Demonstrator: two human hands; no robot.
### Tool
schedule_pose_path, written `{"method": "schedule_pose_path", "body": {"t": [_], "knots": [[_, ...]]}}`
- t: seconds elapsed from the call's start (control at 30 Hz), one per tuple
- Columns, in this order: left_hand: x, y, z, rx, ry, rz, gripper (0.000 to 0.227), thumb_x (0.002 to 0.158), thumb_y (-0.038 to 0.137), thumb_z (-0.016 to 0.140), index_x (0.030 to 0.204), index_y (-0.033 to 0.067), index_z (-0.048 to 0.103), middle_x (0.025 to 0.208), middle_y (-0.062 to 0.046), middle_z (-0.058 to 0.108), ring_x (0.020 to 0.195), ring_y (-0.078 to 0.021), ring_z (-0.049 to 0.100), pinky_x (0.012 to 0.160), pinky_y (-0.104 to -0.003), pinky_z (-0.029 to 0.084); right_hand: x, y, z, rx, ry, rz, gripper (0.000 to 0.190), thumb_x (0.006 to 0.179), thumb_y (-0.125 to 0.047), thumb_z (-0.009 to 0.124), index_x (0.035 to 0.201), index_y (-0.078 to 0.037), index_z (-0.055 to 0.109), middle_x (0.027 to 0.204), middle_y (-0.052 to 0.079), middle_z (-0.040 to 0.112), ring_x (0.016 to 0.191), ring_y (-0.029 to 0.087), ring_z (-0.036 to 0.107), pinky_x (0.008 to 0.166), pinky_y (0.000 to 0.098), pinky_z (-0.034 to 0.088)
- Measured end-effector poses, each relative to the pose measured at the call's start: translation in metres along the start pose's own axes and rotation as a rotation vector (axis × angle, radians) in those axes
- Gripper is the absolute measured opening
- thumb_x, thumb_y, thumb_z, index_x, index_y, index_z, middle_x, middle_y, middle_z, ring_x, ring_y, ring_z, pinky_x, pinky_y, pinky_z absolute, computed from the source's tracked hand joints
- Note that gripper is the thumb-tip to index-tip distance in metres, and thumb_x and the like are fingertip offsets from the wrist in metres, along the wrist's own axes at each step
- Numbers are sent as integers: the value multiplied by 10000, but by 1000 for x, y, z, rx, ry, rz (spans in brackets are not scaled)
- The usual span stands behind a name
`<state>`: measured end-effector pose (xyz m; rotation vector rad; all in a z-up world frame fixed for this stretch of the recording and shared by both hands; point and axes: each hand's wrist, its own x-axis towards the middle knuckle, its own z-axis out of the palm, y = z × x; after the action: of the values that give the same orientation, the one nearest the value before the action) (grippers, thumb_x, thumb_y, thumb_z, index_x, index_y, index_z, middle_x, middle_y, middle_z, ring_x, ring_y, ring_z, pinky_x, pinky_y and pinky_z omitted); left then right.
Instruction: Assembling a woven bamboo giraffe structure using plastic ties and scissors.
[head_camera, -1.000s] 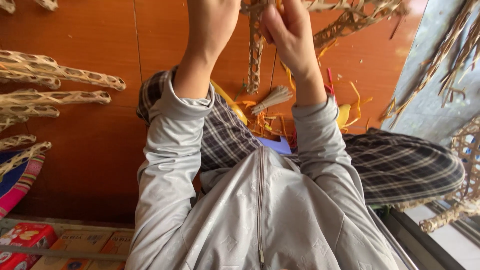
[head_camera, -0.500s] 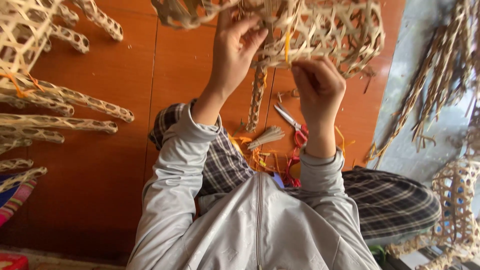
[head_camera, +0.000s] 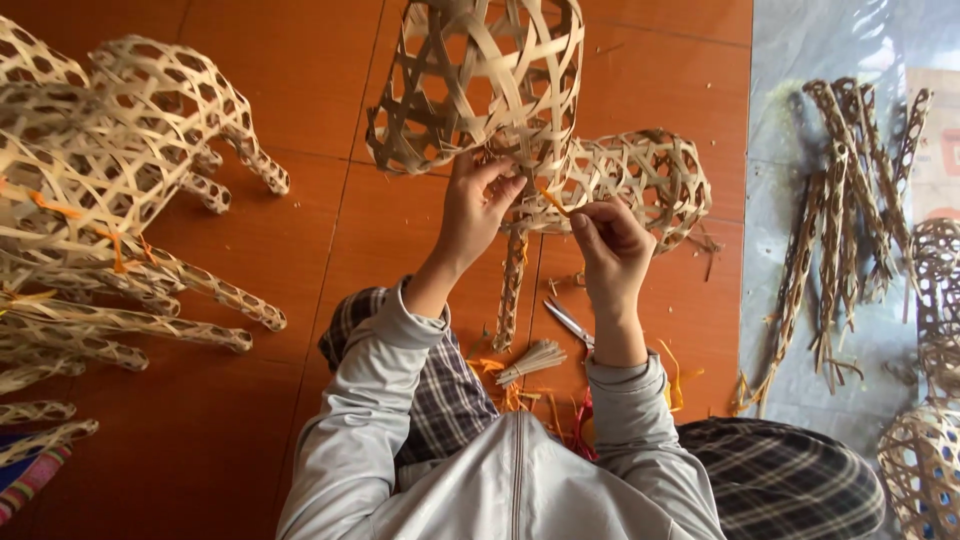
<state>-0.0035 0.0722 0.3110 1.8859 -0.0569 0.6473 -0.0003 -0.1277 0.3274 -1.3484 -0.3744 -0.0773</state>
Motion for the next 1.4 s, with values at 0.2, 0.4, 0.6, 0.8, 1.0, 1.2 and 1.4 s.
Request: {"method": "schedule_pose_path", "body": {"t": [0.2, 0.4, 0.6, 0.8, 1.0, 1.2, 1.4], "knots": [[-3, -16, 4, 111, 2, 60, 251, 969, 190, 747, 1158, 27, 773, 1315, -180, 617, 1240, -319, 604, 1066, -429, 533, 10, 14, 10, -197, 110, -145, 31, 1007, 1, 734, 997, 20, 712, 874, -4, 649, 733, 28, 530, 638, 176, 433], [-3, -13, 4, 95, -11, 8, 314, 959, 264, 741, 1173, 36, 764, 1301, -174, 600, 1258, -292, 577, 1087, -386, 519, 30, 47, 28, -581, 43, -410, 37, 985, 0, 738, 1014, -8, 758, 851, 63, 740, 655, 82, 651, 515, 210, 500], [-3, -10, -4, 92, -59, -1, 257, 1038, 129, 652, 1231, -18, 738, 1311, -178, 562, 1262, -316, 549, 1108, -417, 463, 21, 25, 55, -591, 26, -190, 178, 1059, -93, 600, 1069, 12, 743, 819, 51, 757, 601, 60, 643, 501, 222, 474], [-5, -12, -3, -47, -123, -126, 264, 1032, 134, 565, 1228, 28, 707, 1310, -148, 534, 1151, -235, 630, 993, -363, 598, 24, 34, 32, -70, -198, 273, 189, 1117, -123, 587, 1136, 22, 706, 725, -61, 529, 584, 5, 394, 487, 200, 287], [5, 14, -19, 605, -110, 153, 205, 982, 154, 718, 1135, 34, 781, 974, -179, 618, 976, -354, 613, 918, -531, 458, 26, 25, 35, 308, -205, 430, 260, 1046, -112, 576, 1273, -38, 678, 663, -88, 497, 494, -8, 369, 429, 189, 264], [1, 29, -23, 601, 23, 347, 173, 888, 113, 751, 1056, 81, 785, 1081, -215, 652, 1047, -377, 638, 894, -486, 503, 21, 51, 29, -116, -170, 192, 208, 1071, -91, 637, 1220, 15, 736, 828, -35, 655, 650, 2, 479, 542, 192, 357], [-14, 16, -14, 646, 112, 406, 269, 923, -22, 675, 1191, -14, 705, 1249, -282, 624, 1016, -366, 717, 817, -393, 637, 15, 38, 42, -522, -24, -102, 216, 986, -88, 710, 1178, 9, 737, 903, 96, 795, 757, 69, 723, 645, 243, 564]]}}
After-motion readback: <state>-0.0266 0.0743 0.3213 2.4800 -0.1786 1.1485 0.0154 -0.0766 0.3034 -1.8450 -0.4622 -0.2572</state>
